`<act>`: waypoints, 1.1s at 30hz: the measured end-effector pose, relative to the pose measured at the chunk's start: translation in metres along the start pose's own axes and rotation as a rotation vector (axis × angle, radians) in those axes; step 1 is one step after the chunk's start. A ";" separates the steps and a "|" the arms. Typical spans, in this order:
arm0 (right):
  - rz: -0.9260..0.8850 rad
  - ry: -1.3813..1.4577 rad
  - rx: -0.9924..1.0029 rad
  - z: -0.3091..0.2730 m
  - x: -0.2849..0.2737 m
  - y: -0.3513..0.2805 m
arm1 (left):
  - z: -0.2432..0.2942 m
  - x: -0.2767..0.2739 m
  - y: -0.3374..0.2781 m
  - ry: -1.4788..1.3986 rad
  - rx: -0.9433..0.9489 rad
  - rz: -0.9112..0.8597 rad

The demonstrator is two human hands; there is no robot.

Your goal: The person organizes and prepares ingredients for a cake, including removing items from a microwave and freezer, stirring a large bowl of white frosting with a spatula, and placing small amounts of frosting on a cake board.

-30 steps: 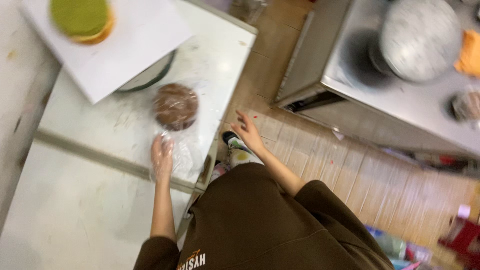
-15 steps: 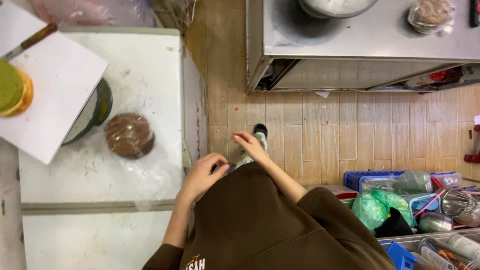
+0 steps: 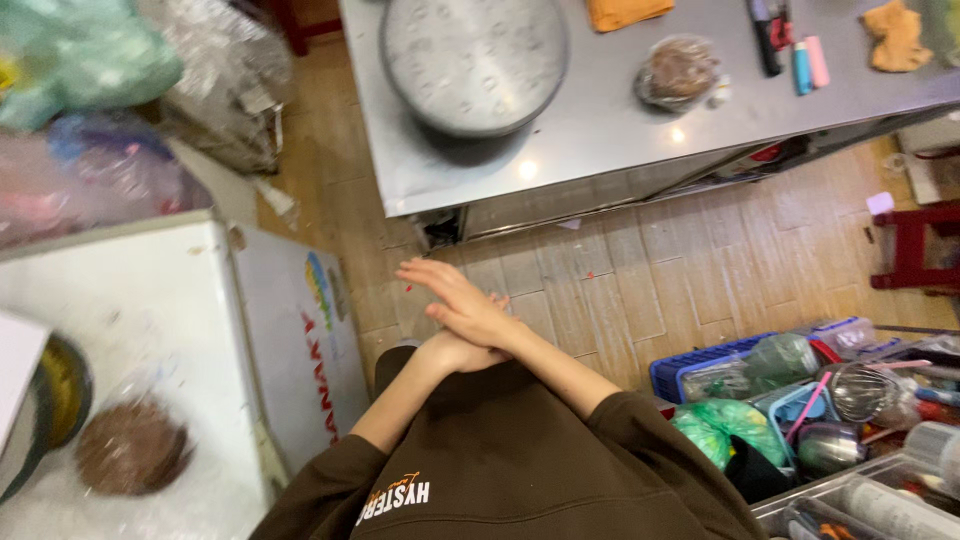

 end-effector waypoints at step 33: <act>0.061 -0.735 0.986 0.352 -0.501 0.012 | 0.011 -0.184 0.384 -0.291 -0.047 -0.010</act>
Point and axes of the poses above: each hand's wrist, its own y-axis towards the middle knuckle, its own x-axis out of the palm, z = x × y, the point moved 1 cm from there along y, towards the middle knuckle, and after that the axes turned 2 degrees about x, right-handed, at the moved point
